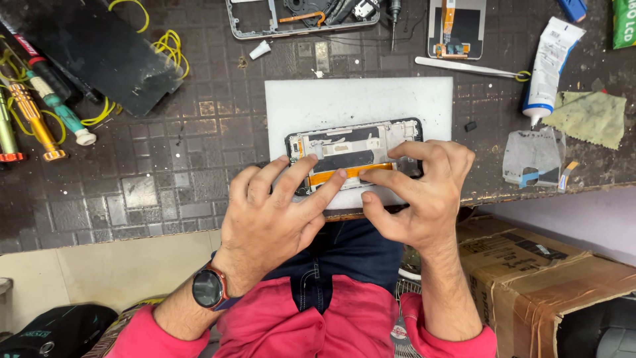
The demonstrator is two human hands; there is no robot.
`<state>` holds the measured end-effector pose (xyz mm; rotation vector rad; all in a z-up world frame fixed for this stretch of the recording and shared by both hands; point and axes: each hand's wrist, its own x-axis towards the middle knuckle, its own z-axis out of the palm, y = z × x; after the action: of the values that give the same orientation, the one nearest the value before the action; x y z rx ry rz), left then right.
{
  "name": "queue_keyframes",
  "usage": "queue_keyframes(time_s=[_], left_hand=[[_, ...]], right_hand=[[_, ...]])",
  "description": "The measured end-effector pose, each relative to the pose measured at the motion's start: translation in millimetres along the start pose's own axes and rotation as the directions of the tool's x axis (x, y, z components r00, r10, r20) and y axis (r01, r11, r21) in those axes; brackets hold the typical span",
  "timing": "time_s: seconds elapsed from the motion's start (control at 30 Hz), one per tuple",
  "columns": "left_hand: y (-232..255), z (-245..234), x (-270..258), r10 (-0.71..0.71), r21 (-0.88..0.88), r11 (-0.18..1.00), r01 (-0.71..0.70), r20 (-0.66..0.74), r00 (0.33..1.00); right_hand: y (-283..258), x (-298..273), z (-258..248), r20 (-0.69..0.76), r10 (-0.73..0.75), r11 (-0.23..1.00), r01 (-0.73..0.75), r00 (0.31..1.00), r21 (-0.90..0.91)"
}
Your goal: The person disassembles a smartphone, removes a ribbon cable, and then applies adhesive to a small black component before placing it back into the phone's chassis.
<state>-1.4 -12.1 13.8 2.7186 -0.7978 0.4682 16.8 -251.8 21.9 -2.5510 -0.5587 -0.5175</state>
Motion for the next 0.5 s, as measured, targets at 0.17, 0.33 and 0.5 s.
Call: queue_keyframes(time_s=[0.17,0.33,0.5], left_hand=[[-0.4,-1.4,0.7,-0.013,-0.031,0.999,0.013,0.019,1.0],[1.9,-13.8,10.9,-0.095,-0.212,0.972,0.102,0.041,0.995],[-9.9,-41.6,32.9,-0.17,-0.485,0.851,0.199,0.104,0.98]], right_hand=[[0.4,1.3,-1.8,0.011,0.02,1.0,-0.02,1.0,0.013],[-1.5,2.8,-2.8,-0.009,0.059,0.998,-0.059,0.998,0.015],[-4.1,4.9,-3.6,-0.011,0.072,0.997,-0.072,0.997,-0.017]])
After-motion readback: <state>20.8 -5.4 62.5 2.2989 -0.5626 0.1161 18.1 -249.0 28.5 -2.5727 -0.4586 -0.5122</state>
